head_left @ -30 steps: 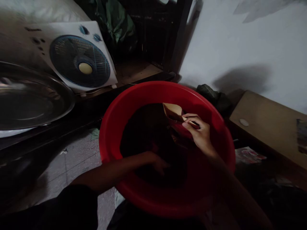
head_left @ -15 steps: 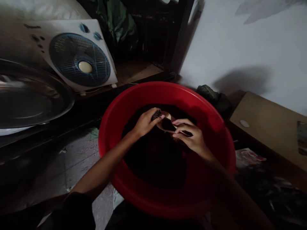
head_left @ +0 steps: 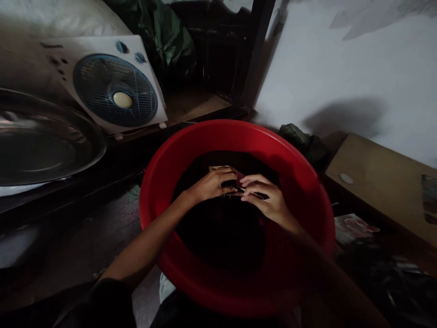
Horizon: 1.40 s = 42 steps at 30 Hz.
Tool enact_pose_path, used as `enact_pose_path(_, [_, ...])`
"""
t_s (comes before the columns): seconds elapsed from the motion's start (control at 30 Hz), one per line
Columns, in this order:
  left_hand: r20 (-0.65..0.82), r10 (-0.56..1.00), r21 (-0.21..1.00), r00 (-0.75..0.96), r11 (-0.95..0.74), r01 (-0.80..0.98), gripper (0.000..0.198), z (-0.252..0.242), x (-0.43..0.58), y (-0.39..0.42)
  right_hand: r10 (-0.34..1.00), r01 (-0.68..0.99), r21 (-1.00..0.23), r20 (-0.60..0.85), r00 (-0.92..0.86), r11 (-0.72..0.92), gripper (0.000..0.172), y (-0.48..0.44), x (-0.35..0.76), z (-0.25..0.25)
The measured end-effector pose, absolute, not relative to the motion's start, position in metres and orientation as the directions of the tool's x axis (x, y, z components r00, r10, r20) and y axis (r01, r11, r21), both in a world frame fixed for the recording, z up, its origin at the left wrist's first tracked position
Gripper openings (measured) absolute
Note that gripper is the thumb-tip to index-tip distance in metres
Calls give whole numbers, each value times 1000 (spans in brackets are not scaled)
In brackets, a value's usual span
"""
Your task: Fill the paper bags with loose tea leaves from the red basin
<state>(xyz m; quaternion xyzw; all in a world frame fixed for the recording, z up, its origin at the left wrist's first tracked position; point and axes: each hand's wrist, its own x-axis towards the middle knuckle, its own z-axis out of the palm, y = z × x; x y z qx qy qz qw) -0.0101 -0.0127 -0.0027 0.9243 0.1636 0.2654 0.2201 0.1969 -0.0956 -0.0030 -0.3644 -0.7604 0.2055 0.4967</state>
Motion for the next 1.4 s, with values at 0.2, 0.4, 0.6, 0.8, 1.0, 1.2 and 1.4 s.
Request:
enact_pose_path(0.2, [472, 545, 632, 693, -757, 165, 20, -2, -17, -8, 768, 334, -698, 617, -168, 634, 6, -95, 202, -2])
enact_pose_path(0.4, [560, 585, 386, 587, -811, 439, 24, 1, -23, -17, 743, 351, -691, 668, -23, 632, 10, -98, 205, 0])
enact_pose_path(0.6, [540, 407, 209, 737, -913, 351, 31, -1, -10, -34, 748, 393, -701, 662, 48, 595, 9, -97, 207, 2])
enact_pose_path(0.8, [609, 478, 231, 633, -870, 435, 27, -6, -8, -31, 750, 372, -684, 660, -48, 627, 9, -97, 203, 0])
enact_pose_path(1.0, [627, 563, 359, 538, -822, 442, 23, -11, -10, -19, 761, 363, -696, 647, -58, 619, 9, -98, 202, -2])
enact_pose_path(1.2, [583, 550, 431, 598, -833, 346, 13, -10, -7, -24, 838, 425, -757, 545, -7, 496, 8, -97, 204, 1])
enact_pose_path(1.4, [564, 627, 497, 537, -777, 386, 22, -11, -12, -23, 840, 460, -778, 531, 115, 428, 10, -95, 208, -1])
